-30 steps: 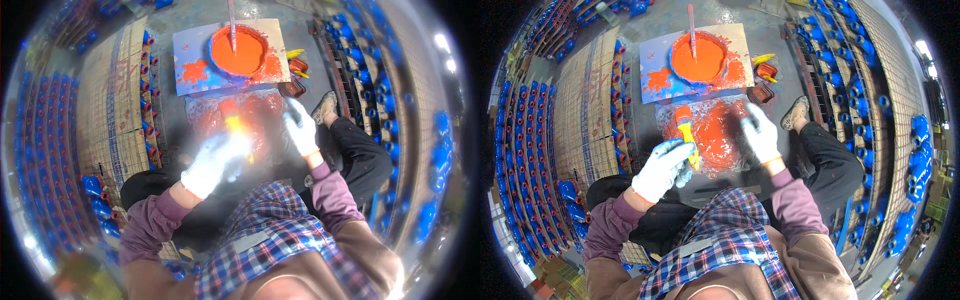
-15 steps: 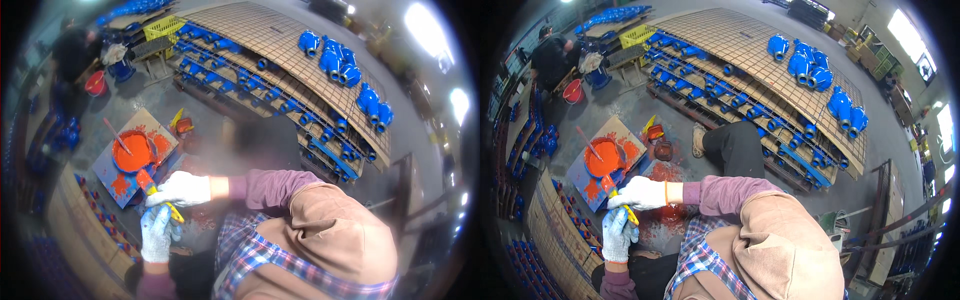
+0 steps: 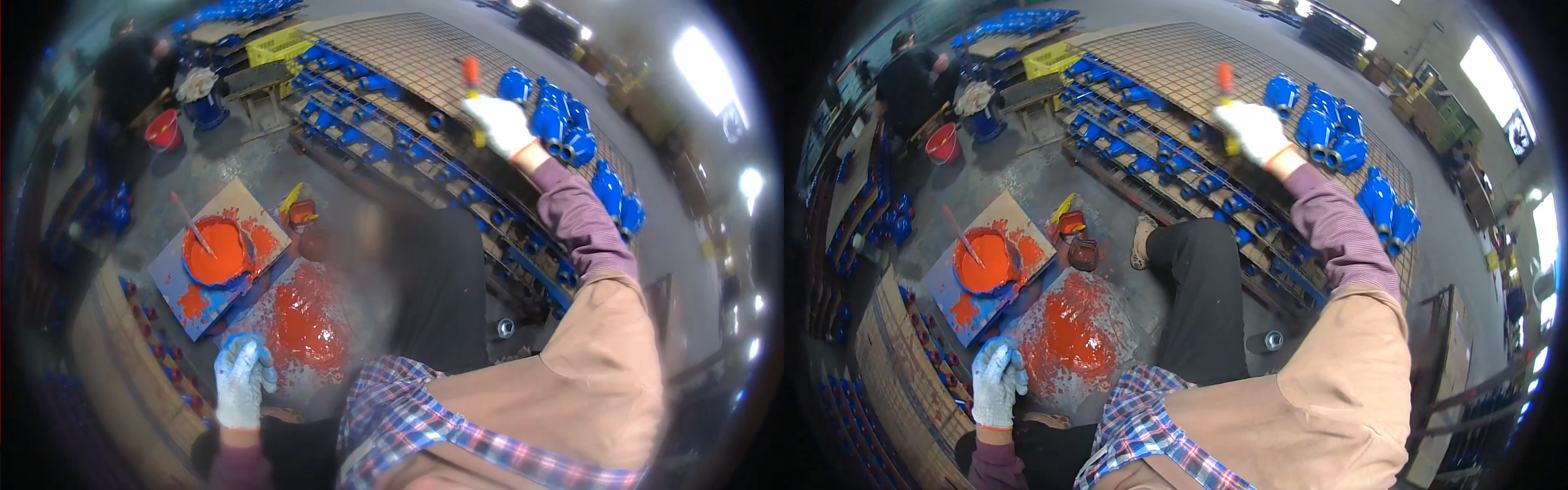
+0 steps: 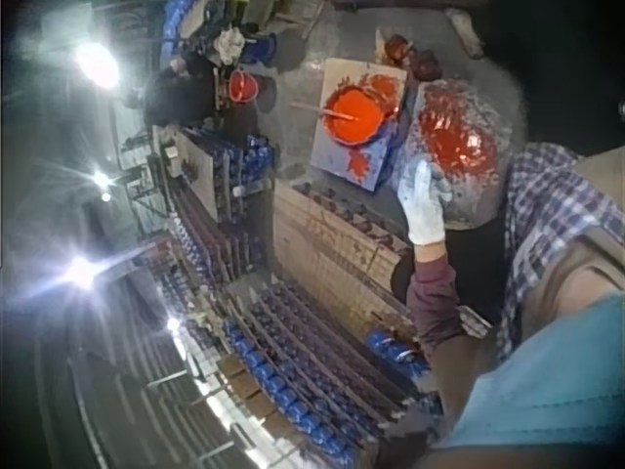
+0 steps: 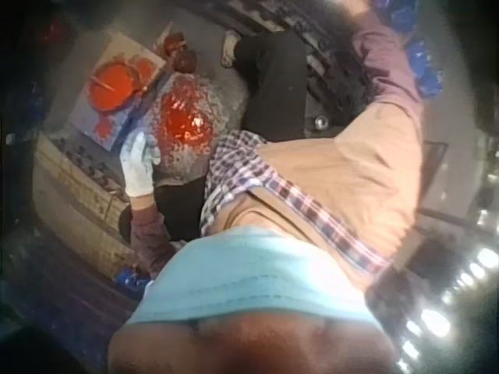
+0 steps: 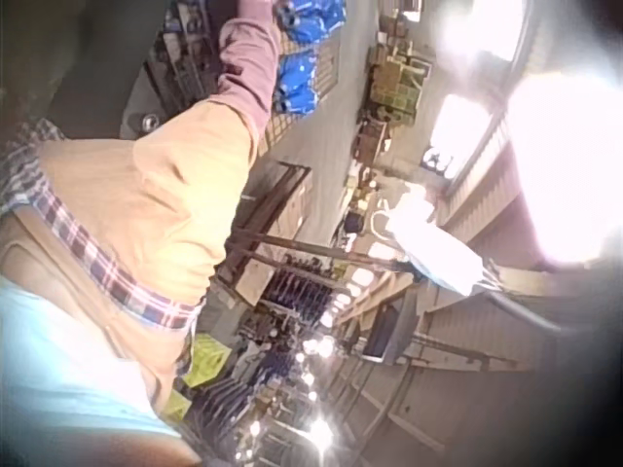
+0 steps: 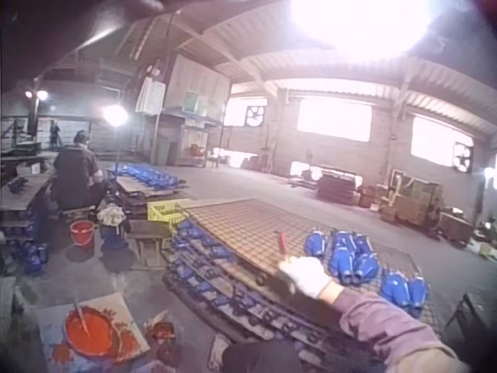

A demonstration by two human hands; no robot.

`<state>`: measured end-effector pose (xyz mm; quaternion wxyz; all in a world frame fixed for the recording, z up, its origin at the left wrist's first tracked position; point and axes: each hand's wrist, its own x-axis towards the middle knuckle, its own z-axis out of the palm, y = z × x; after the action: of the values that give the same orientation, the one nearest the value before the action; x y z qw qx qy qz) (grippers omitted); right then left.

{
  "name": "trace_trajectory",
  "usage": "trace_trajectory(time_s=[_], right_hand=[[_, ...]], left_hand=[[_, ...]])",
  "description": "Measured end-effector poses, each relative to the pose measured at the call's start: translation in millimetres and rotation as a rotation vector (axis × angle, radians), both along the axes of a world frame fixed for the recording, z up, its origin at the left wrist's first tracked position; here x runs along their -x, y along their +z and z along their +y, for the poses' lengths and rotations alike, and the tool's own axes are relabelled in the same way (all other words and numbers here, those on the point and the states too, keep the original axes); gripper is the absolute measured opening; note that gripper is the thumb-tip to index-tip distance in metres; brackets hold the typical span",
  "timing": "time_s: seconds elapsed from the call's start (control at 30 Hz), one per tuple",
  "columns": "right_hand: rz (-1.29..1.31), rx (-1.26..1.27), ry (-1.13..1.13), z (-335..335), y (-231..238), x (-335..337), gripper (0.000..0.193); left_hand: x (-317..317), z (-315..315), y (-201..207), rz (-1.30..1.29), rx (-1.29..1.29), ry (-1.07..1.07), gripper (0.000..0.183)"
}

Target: The worker is applying red paint to a blue metal component using both a brush and a spray can.

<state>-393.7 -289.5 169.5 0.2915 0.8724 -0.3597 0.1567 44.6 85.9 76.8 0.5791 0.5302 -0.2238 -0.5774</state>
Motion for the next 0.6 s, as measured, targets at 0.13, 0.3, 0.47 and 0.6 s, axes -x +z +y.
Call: trace_trajectory(time_s=[0.13,0.3,0.47,0.6], right_hand=[[0.167,0.027,-0.19,-53,-2,84,0.027],[0.188,-0.179,-0.41,-93,-9,111,0.043],[-0.079,-0.249,-0.541,-121,-20,110,0.035],[0.327,0.06,-0.103,-126,-15,106,0.029]], left_hand=[[-15,6,-24,-0.266,-0.075,0.013,0.017],[-30,15,-52,-0.213,-0.127,0.102,0.015],[-28,15,-50,-0.107,-0.237,0.139,0.016],[-26,17,-46,-0.133,-0.264,0.129,0.017]])
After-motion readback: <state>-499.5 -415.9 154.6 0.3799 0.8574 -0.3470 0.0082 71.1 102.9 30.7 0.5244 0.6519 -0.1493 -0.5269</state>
